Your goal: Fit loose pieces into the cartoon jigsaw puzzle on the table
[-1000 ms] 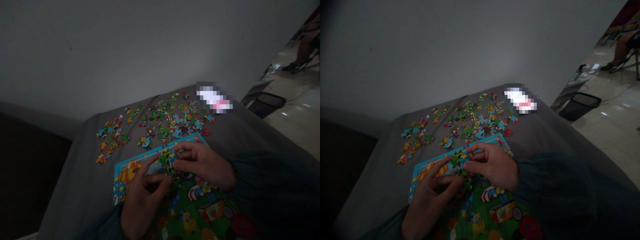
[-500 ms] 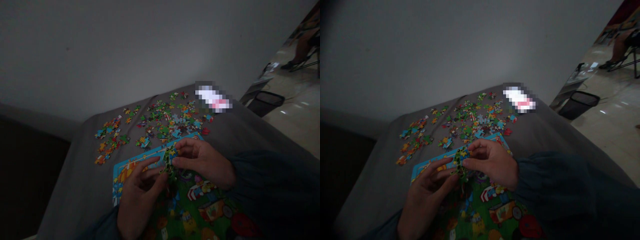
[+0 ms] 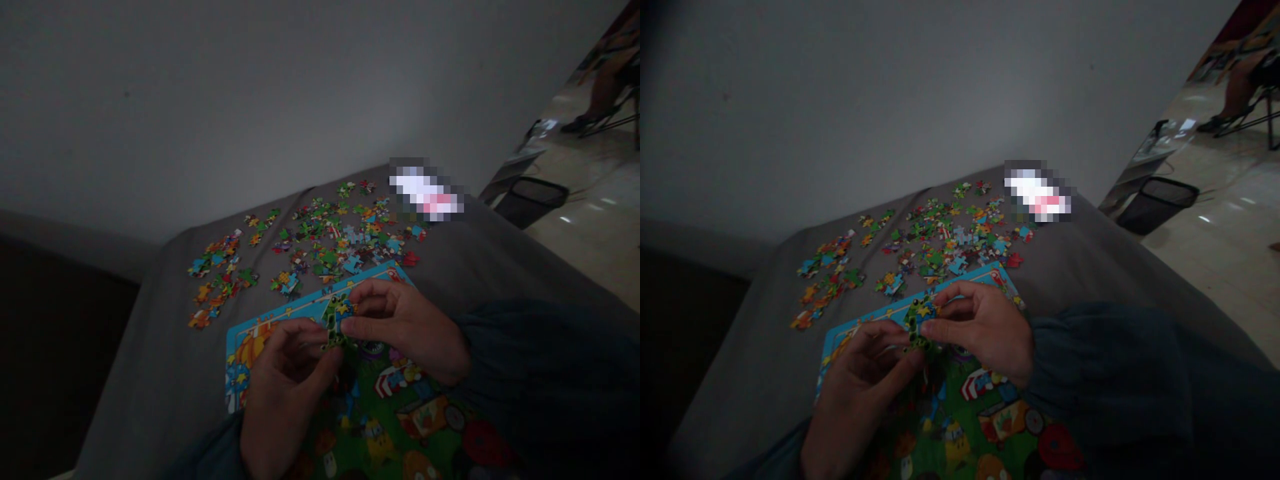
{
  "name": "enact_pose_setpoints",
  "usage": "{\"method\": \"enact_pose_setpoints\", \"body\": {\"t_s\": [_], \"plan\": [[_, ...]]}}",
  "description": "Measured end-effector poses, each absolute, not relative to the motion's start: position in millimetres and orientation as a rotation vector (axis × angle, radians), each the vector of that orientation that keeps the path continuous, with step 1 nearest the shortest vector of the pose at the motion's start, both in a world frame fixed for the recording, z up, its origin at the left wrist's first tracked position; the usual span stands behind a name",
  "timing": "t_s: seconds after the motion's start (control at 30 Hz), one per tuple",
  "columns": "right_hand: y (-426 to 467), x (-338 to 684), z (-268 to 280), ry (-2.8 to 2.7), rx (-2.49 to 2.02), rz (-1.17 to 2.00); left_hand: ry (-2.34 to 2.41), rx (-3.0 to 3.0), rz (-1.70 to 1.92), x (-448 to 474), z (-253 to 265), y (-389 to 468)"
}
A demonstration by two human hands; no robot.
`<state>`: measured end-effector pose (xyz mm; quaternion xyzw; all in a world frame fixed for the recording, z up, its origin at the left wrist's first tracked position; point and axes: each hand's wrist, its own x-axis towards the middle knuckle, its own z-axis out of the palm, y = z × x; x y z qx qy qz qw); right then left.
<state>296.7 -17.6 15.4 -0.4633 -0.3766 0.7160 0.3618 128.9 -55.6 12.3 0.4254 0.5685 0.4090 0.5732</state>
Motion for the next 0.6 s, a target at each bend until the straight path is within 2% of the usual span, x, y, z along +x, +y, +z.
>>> {"method": "enact_pose_setpoints", "body": {"t_s": [0.6], "plan": [[-18.5,296.5,12.4,-1.030,-1.144,1.814,1.347,0.956,0.955,127.4,12.8,-52.4]]}}
